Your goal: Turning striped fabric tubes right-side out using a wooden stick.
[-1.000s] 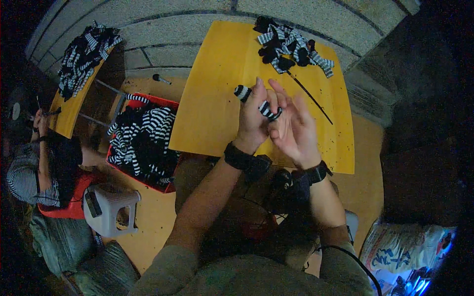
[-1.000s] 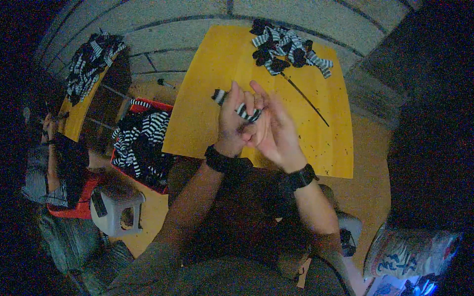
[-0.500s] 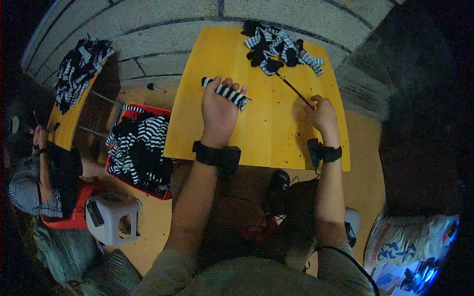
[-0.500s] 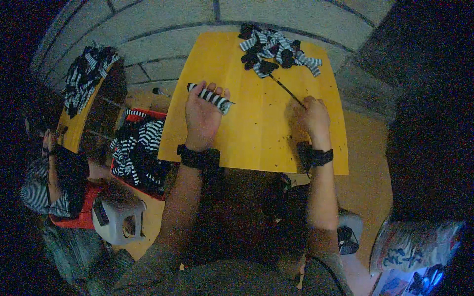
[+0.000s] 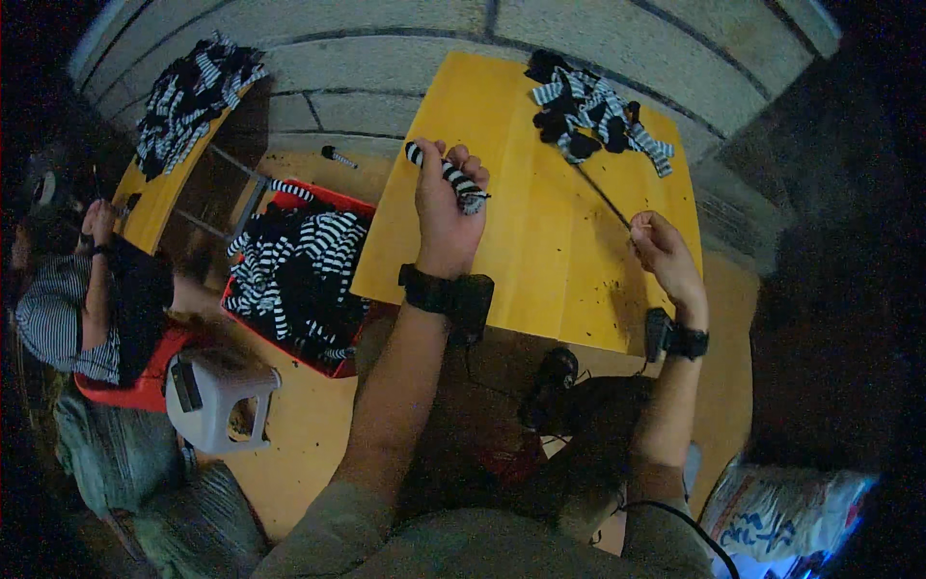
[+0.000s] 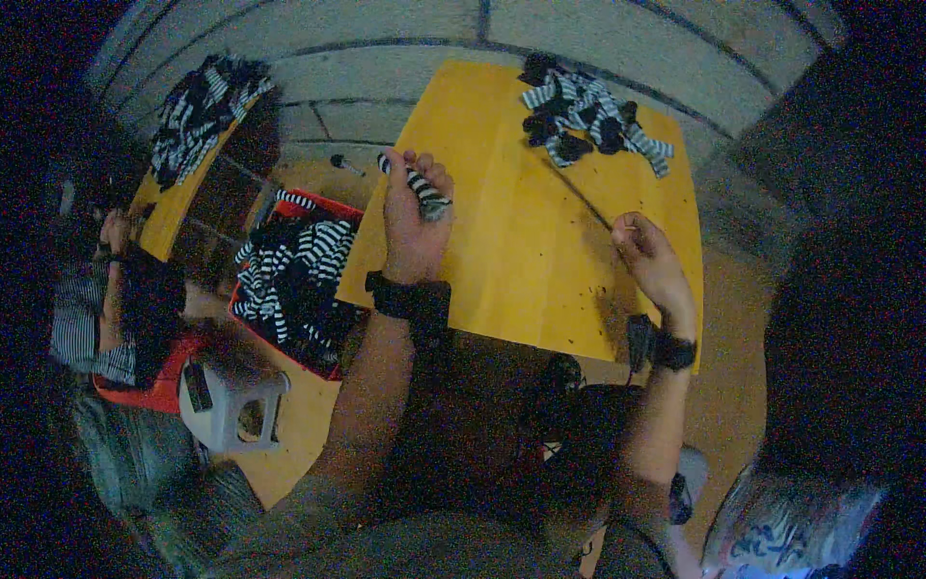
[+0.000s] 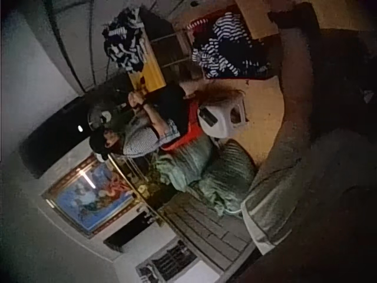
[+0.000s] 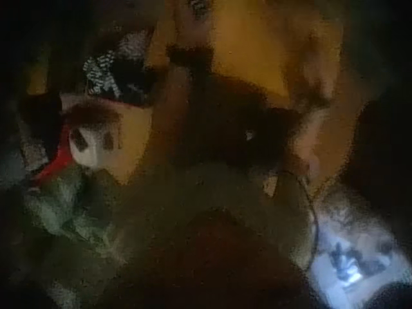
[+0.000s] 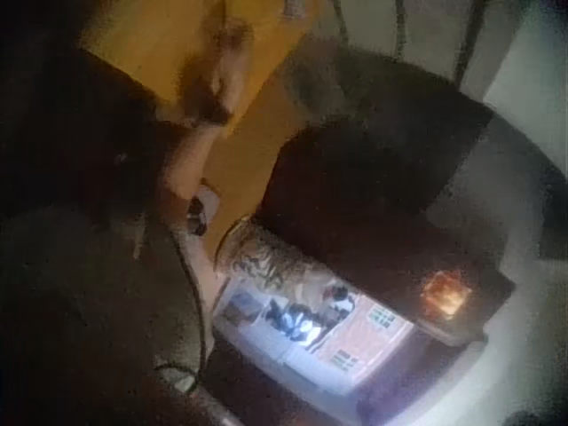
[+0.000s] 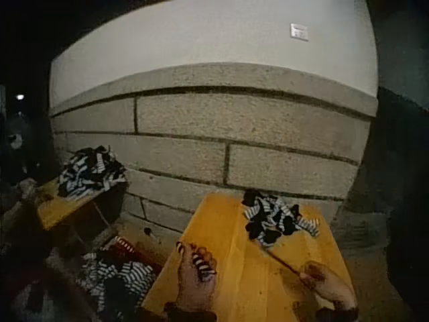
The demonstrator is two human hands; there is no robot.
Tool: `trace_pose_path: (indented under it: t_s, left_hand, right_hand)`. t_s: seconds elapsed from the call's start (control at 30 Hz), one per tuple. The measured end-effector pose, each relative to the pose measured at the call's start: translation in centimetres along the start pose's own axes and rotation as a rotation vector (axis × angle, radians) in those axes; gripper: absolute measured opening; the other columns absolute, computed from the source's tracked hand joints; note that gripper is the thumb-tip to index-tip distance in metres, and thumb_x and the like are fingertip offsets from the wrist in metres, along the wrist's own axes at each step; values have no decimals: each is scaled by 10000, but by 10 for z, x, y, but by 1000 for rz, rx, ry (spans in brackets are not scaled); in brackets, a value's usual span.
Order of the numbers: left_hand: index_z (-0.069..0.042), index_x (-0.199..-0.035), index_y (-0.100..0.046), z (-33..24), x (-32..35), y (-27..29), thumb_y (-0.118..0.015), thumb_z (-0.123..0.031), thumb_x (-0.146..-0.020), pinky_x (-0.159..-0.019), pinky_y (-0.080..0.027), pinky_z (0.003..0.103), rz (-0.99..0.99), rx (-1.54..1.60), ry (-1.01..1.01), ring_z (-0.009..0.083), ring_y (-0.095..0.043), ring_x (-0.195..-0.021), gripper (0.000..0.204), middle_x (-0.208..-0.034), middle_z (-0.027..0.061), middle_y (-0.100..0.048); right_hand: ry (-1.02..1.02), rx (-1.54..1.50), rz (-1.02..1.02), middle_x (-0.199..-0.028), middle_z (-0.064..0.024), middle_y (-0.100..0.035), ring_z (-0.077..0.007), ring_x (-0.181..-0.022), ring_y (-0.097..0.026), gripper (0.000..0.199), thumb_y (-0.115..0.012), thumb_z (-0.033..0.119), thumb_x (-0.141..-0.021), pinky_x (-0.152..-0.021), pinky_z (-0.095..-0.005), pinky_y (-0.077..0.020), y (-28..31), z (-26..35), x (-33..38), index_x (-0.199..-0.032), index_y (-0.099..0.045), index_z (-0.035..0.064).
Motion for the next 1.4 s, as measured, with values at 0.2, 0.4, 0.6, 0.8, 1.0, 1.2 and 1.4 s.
trace_pose_path:
  t_s: [0.2,0.4,0.6,0.8,1.0,1.2,1.4]
  left_hand:
    - [-88,-899,-477,-26,-4,-9,-470,-420,-934,-584,-429,281,73,145,-55,151,-457,-646,334,-742,35,-476]
    - [-99,-874,-477,-24,1,-15,-454,-436,-937,-575,-409,266,51,28,-85,142,-442,-643,344,-736,26,-459]
    - [-158,-715,-397,1,11,-31,-433,-473,-939,-430,-285,229,153,-120,46,86,-310,-464,387,-536,-33,-296]
    - [-165,-693,-359,9,14,-32,-431,-507,-937,-369,-220,241,66,-186,54,82,-257,-397,426,-485,-41,-259]
    - [-166,-717,-351,18,22,-41,-403,-483,-957,-383,-257,250,48,-318,13,84,-282,-403,401,-503,-45,-266]
    - [-135,-740,-366,21,23,-44,-434,-437,-955,-420,-363,290,123,-350,67,118,-384,-440,377,-527,-20,-324]
    - [-134,-712,-454,-9,15,-35,-458,-399,-958,-478,-349,272,-118,-76,46,124,-348,-454,362,-548,-12,-376]
  right_hand:
    - [24,-393,371,-766,39,-543,-59,-715,-486,208,-540,163,-937,-661,-214,-416,-34,53,38,-1089,-606,36]
    - [53,-386,387,-779,47,-552,-57,-727,-486,221,-567,175,-926,-668,-209,-417,-60,59,33,-1089,-618,36]
    - [63,-410,304,-696,53,-509,-36,-628,-434,188,-573,137,-918,-554,-191,-355,-84,82,31,-1069,-632,42]
    - [308,-195,-52,-617,-44,-578,-89,-548,-484,184,-607,133,-887,-528,-237,-412,-83,118,42,-962,-649,-29]
    - [311,-162,-216,-630,-155,-575,-134,-481,-474,176,-583,115,-889,-472,-267,-395,-83,130,48,-991,-642,-16]
    - [263,-137,-182,-609,-138,-550,-122,-491,-459,187,-581,128,-893,-482,-258,-384,-83,131,48,-1008,-639,-7]
    - [357,-136,-156,-675,-140,-624,-172,-526,-536,188,-603,127,-876,-526,-278,-432,-63,121,44,-992,-656,-11]
Point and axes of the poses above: each hand's wrist, its own x-axis away from the middle knuckle, its own y-axis out of the back of the hand, z = x × y, the point moved 10 cm from there along -x, towards the middle knuckle
